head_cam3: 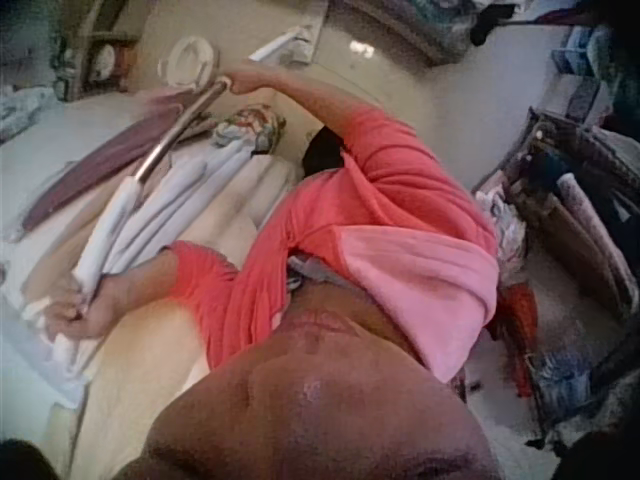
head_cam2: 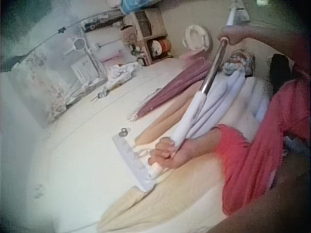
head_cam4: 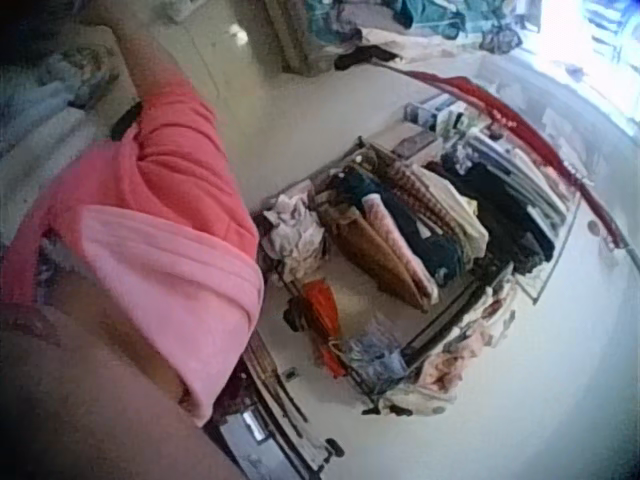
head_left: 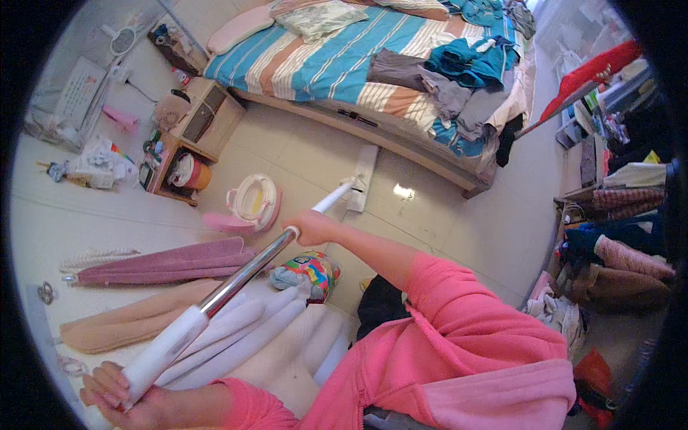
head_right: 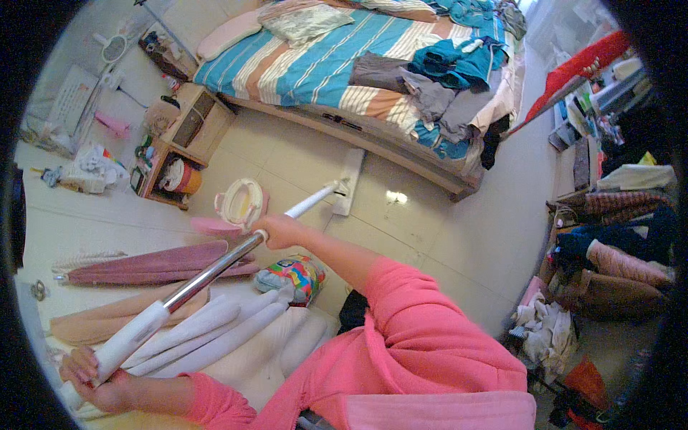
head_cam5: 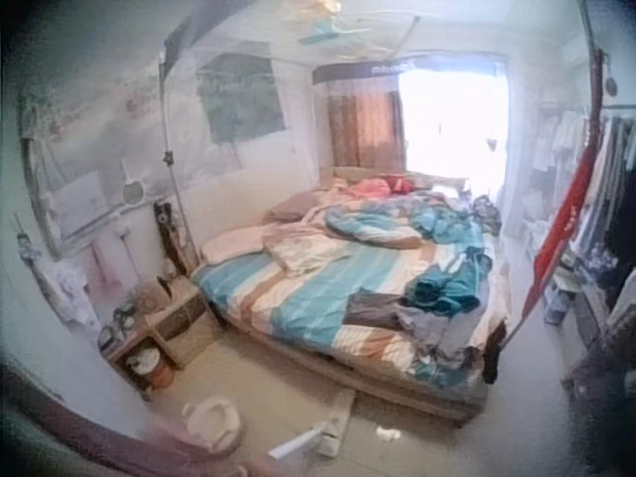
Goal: The person mops the floor in a cluttered bedroom using a flat mop. They move around furniture and items on the floor, including a bed, clothes, and storage bins, to clean the tiled surface.
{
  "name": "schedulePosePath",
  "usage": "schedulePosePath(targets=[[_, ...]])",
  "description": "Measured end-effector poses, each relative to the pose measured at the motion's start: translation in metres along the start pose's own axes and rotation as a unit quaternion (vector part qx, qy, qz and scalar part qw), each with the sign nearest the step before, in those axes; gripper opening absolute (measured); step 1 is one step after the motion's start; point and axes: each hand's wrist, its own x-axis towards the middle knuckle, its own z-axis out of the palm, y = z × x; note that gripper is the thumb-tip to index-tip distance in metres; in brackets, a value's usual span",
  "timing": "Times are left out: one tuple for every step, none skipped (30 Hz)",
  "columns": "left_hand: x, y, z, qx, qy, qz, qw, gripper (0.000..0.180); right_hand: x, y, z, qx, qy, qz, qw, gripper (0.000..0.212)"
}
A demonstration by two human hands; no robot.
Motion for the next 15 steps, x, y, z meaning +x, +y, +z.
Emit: schedulePosePath(targets=[[-0.014, 0.0, 0.014, -0.001, -0.01, 0.005, 1.0, 0.027, 0.001, 0.009, -0.005, 0.014, 0.03, -0.003, 0.999, 0.018], [-0.031, 0.001, 0.031, 0.004, -0.018, 0.012, 1.0, 0.027, 0.0, 0.018, -0.006, 0.019, 0.034, 0.01, 0.999, 0.02], [-0.043, -0.001, 0.043, 0.007, -0.026, 0.014, 1.0, 0.027, -0.007, 0.019, -0.009, 0.025, 0.054, -0.005, 0.998, 0.019], [-0.045, 0.001, 0.048, -0.007, -0.027, 0.017, 0.999, 0.026, -0.015, 0.02, -0.011, 0.031, 0.074, -0.019, 0.997, 0.019], [-0.049, 0.006, 0.052, -0.032, -0.055, 0.018, 0.998, 0.025, -0.023, 0.02, -0.012, 0.038, 0.092, -0.036, 0.994, 0.018], [-0.054, 0.012, 0.054, -0.057, -0.083, 0.019, 0.995, 0.025, -0.037, 0.025, -0.011, 0.018, 0.121, -0.035, 0.992, 0.018], [-0.06, 0.017, 0.056, -0.082, -0.11, 0.02, 0.99, 0.024, -0.057, 0.03, -0.009, -0.002, 0.149, -0.033, 0.988, 0.017], [-0.066, 0.025, 0.055, -0.11, -0.127, 0.018, 0.986, 0.022, -0.075, 0.031, -0.007, -0.021, 0.176, -0.035, 0.984, 0.016], [-0.068, 0.029, 0.051, -0.115, -0.145, 0.004, 0.983, 0.022, -0.094, 0.026, -0.009, -0.018, 0.177, -0.027, 0.984, 0.016], [-0.066, 0.032, 0.042, -0.12, -0.164, -0.011, 0.979, 0.021, -0.115, 0.02, -0.01, -0.014, 0.178, -0.02, 0.984, 0.016], [-0.064, 0.036, 0.034, -0.126, -0.182, -0.022, 0.975, 0.021, -0.13, 0.014, -0.013, -0.012, 0.18, -0.015, 0.984, 0.016], [-0.06, 0.041, 0.03, -0.183, -0.217, -0.076, 0.956, 0.021, -0.139, 0.012, -0.014, -0.021, 0.205, -0.044, 0.977, 0.017], [-0.068, 0.052, 0.025, -0.181, -0.208, -0.068, 0.959, 0.021, -0.15, 0.011, -0.016, -0.022, 0.191, -0.054, 0.98, 0.017], [-0.074, 0.06, 0.023, -0.185, -0.206, -0.061, 0.959, 0.022, -0.157, 0.01, -0.02, -0.026, 0.186, -0.063, 0.98, 0.018], [-0.08, 0.065, 0.024, -0.189, -0.204, -0.054, 0.959, 0.022, -0.163, 0.01, -0.024, -0.029, 0.181, -0.07, 0.98, 0.018]])
